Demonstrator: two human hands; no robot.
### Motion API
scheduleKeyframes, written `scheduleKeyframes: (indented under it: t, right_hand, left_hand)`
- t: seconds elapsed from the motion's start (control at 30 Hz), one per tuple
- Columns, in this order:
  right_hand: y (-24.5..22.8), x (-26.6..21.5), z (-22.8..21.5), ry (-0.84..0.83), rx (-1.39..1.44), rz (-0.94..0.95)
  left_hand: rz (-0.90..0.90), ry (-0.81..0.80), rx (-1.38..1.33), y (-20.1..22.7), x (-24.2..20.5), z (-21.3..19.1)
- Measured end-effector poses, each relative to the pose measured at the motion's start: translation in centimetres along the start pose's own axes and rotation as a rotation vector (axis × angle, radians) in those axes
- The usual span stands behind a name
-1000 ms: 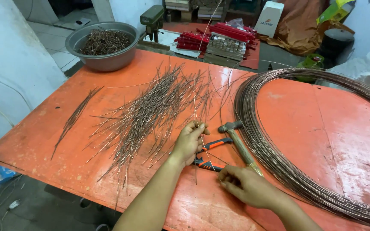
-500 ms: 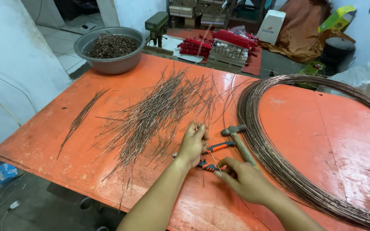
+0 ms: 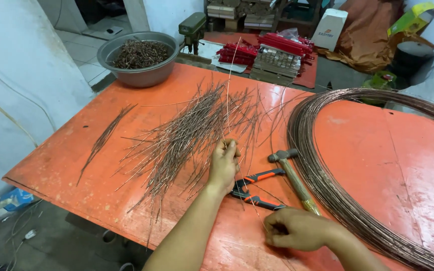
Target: The person repeatedly cuts short lengths of copper wire from a coil using pliers. Each cut piece is placed into a growing pile on the table. The person handles the wire and pliers throughout the clip.
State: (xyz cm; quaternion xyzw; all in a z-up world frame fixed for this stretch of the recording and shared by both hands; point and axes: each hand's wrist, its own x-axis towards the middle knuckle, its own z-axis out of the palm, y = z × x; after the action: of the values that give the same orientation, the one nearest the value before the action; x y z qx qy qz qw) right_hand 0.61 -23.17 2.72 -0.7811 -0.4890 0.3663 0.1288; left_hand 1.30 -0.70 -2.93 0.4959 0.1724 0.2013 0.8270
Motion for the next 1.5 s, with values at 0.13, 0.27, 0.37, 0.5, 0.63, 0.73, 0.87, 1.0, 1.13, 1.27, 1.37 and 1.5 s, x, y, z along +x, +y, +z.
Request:
scheduleKeyframes:
  t: [0.13, 0.27, 0.37, 0.5, 0.63, 0.73, 0.87, 1.0, 1.13, 1.27, 1.37, 1.5]
  right_hand:
    - [-1.0, 1.9, 0.4, 0.247, -0.064, 0.195]
    - [-1.5, 3.0, 0.9, 0.551, 0.061, 0.202]
    - [0.5, 3.7, 1.9, 0.604, 0.009, 0.019]
    - [1.5, 3.2, 2.5, 0.568, -0.022, -0.264]
    - [2.1, 3.5, 2.5, 0.509, -0.059, -0.247]
    - [1.4, 3.4, 2.5, 0.496, -0.08, -0.215]
    - [1.1, 3.2, 2.4, 0.486, -0.133, -0.192]
    - [-0.4, 2.3, 1.9, 0.479, -0.05, -0.152]
    - [-0.9, 3.1, 1.7, 0.543, 0.135, 0.023]
    - [-0.8, 4.2, 1.9, 0.682, 0.266, 0.06]
    - [0.3, 4.8, 2.5, 0.713, 0.234, -0.03]
    - [0.8, 4.2, 2.7, 0.578, 0.106, -0.208]
  left_hand:
    - [-0.034, -0.001, -0.052, -1.2, -0.2, 0.9]
    - [-0.046, -0.011, -0.052, -2.2, -0.6, 1.4]
    - [-0.094, 0.005, -0.065, -0.9, -0.7, 1.3]
    - [-0.053, 0.059, -0.075, 0.3, 0.0, 0.1]
    - [-0.037, 0.095, -0.062, 0.8, 0.2, -0.2]
    - [-0.038, 0.063, -0.042, 1.1, -0.2, -0.1]
    - [-0.011, 0.017, 0.049, 1.2, -0.2, -0.2]
    - [-0.013, 0.019, 0.073, 0.8, 0.1, -0.3]
    - [-0.027, -0.012, 0.068, 0.5, -0.7, 0.7]
    - [-0.072, -0.117, 0.118, 0.1, -1.9, 1.8]
    - [-0.092, -0.103, 0.098, 0.5, -2.0, 1.6]
    - [-0.056, -0.015, 0.016, 1.7, -1.1, 0.4]
